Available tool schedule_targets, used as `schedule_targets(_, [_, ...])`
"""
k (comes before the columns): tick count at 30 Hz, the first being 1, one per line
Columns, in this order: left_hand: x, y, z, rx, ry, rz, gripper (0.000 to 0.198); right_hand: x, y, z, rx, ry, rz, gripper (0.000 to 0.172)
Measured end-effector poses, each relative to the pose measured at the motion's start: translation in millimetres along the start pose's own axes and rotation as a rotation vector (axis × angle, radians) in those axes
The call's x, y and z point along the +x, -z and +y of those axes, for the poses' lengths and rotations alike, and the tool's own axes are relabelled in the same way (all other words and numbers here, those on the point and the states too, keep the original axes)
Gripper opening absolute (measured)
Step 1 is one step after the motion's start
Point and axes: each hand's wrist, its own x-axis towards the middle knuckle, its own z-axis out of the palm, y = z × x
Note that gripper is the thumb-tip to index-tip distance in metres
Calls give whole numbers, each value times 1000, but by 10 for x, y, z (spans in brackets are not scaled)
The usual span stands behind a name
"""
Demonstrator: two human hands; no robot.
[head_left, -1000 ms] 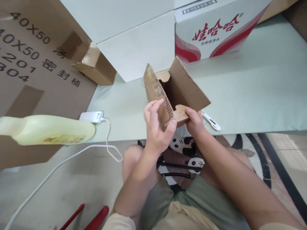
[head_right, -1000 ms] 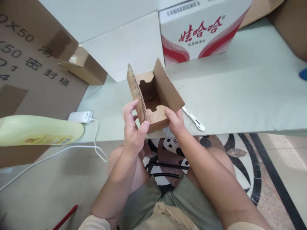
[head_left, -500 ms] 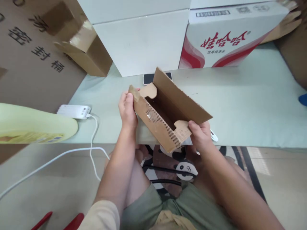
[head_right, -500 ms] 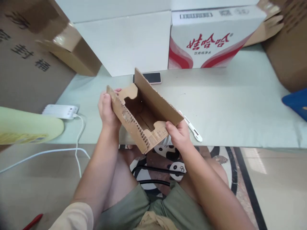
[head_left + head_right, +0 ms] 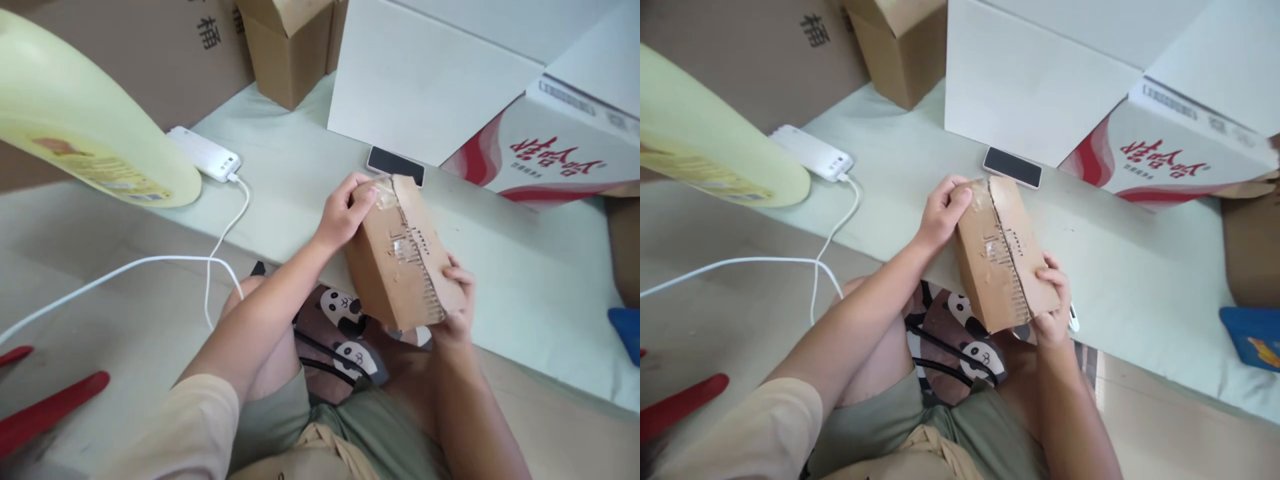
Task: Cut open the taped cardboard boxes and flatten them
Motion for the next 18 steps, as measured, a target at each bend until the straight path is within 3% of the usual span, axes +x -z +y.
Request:
schedule_targets(4, [14, -25, -37, -10, 10, 35, 30, 31, -47, -38, -41, -16, -14, 41])
schedule_targets(7, [90, -32, -79, 48, -17, 78, 17, 204, -70, -52, -128, -54, 4, 35])
schedule_targets(14, [234, -118, -54, 238, -51, 46, 13, 515, -205, 49, -11, 28, 103, 26])
schedule_targets(18, [227, -36, -26, 287, -65, -28, 13, 453, -327, 33, -69, 3, 135, 39])
